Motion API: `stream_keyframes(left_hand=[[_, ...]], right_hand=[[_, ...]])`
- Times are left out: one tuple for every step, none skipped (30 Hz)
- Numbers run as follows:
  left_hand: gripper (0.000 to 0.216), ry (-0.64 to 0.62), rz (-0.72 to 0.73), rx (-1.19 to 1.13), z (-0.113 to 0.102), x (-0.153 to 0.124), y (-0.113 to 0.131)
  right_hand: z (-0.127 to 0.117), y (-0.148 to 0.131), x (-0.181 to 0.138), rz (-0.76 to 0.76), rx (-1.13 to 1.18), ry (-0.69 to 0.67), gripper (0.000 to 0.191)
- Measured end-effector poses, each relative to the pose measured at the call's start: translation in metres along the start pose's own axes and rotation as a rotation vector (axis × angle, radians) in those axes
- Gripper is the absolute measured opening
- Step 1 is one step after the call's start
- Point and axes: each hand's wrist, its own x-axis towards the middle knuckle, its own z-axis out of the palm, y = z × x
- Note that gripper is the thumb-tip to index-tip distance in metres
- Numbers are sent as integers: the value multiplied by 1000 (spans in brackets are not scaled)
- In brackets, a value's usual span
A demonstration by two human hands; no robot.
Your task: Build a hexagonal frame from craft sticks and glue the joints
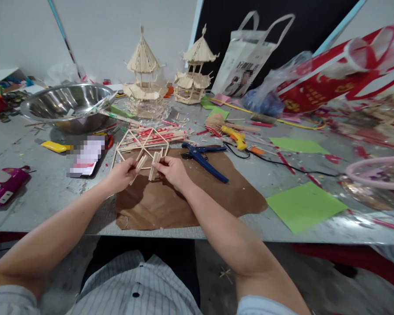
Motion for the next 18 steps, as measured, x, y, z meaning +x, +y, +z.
stream_keyframes(left_hand=[[15, 35, 9, -66, 2, 2, 0], [14, 67, 16, -114, 5, 3, 0], [14, 89, 16, -153, 8, 5, 0], [13, 99, 25, -194, 11, 6, 0], [13, 98, 43, -235, 14, 7, -1], [12, 94, 61, -267, 16, 7, -1], [12, 90, 77, -290, 18, 8, -1], [11, 86, 88, -303, 20, 8, -1], [11, 83, 94, -310, 21, 8, -2], [11, 81, 97, -317, 21, 8, -2], [12, 78, 100, -323, 21, 8, -3], [13, 71, 105, -329, 21, 8, -3], [15, 64, 111, -331, 20, 8, -3], [16, 56, 120, -327, 19, 8, -3], [17, 48, 127, -317, 19, 8, -3], [18, 43, 132, -304, 18, 7, -3], [18, 43, 133, -293, 17, 7, -2], [18, 48, 131, -287, 17, 7, -2]], right_hand=[[1, 0, 0, -6, 12, -3, 34], [3, 1, -1, -14, 20, -9, 34], [4, 1, -1, -24, 22, -19, 33], [5, 1, -2, -35, 23, -30, 33], [6, 1, -2, -44, 23, -41, 33], [7, 2, -2, -54, 24, -50, 32], [8, 2, -2, -67, 22, -57, 32], [8, 3, -2, -81, 19, -62, 32], [8, 3, -2, -94, 11, -65, 31], [8, 3, -2, -108, -1, -64, 31], [7, 3, -3, -125, -22, -60, 30], [7, 3, -3, -145, -50, -54, 29], [6, 2, -3, -168, -83, -46, 27], [6, 2, -3, -193, -114, -36, 26], [6, 1, -4, -217, -142, -29, 24], [6, 1, -4, -237, -163, -24, 23], [6, 0, -4, -247, -177, -24, 22], [6, 0, -5, -253, -187, -26, 22]])
